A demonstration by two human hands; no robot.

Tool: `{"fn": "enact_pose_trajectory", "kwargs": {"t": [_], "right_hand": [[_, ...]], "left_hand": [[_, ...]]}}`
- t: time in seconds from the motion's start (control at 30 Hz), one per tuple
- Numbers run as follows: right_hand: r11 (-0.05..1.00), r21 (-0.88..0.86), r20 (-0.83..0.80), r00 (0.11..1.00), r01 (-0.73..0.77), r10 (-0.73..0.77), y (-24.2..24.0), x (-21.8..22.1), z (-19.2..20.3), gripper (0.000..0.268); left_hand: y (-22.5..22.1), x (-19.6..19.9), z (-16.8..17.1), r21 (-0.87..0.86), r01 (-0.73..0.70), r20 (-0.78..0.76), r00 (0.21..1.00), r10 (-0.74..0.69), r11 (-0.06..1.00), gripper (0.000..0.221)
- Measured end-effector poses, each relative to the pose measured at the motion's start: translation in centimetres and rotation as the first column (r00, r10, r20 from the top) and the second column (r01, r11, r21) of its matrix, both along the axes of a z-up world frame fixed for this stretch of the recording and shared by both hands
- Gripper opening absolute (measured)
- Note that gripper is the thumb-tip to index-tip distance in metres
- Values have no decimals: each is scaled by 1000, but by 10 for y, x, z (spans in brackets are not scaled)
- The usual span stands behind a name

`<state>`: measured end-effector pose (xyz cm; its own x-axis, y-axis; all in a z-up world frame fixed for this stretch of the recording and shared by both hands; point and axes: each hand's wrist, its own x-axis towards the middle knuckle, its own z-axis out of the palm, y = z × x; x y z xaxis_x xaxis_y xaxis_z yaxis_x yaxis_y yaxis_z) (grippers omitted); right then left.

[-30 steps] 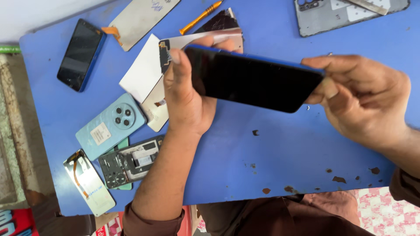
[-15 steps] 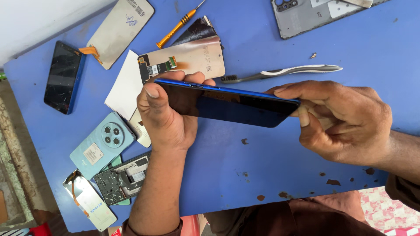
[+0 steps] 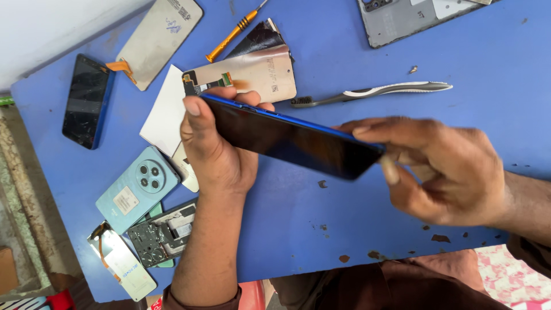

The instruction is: The person handles several disassembled smartphones on a blue workbench, picking up a blue phone and repeatedly pressing along its edges and corners. They rotate the device to inspect different sides and continue pressing the frame while other phone parts remain on the table.

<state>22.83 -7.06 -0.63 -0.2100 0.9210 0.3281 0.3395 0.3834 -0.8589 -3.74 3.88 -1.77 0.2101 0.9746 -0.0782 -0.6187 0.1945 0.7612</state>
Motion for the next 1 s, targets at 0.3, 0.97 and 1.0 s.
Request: {"fn": "enact_pose_trajectory", "kwargs": {"t": [0.3,0.97,1.0], "right_hand": [[888,396,166,970,-232,180,30,12,21,49],[868,422,269,950,-263,157,11,29,25,28],[866,445,274,955,-228,110,11,30,20,28]], "left_hand": [[-1,10,14,-224,26,-24,999,-32,974,37],[-6,13,30,-279,347,-351,831,-432,895,38],[-6,13,31,-224,392,-354,820,-450,892,41]]}}
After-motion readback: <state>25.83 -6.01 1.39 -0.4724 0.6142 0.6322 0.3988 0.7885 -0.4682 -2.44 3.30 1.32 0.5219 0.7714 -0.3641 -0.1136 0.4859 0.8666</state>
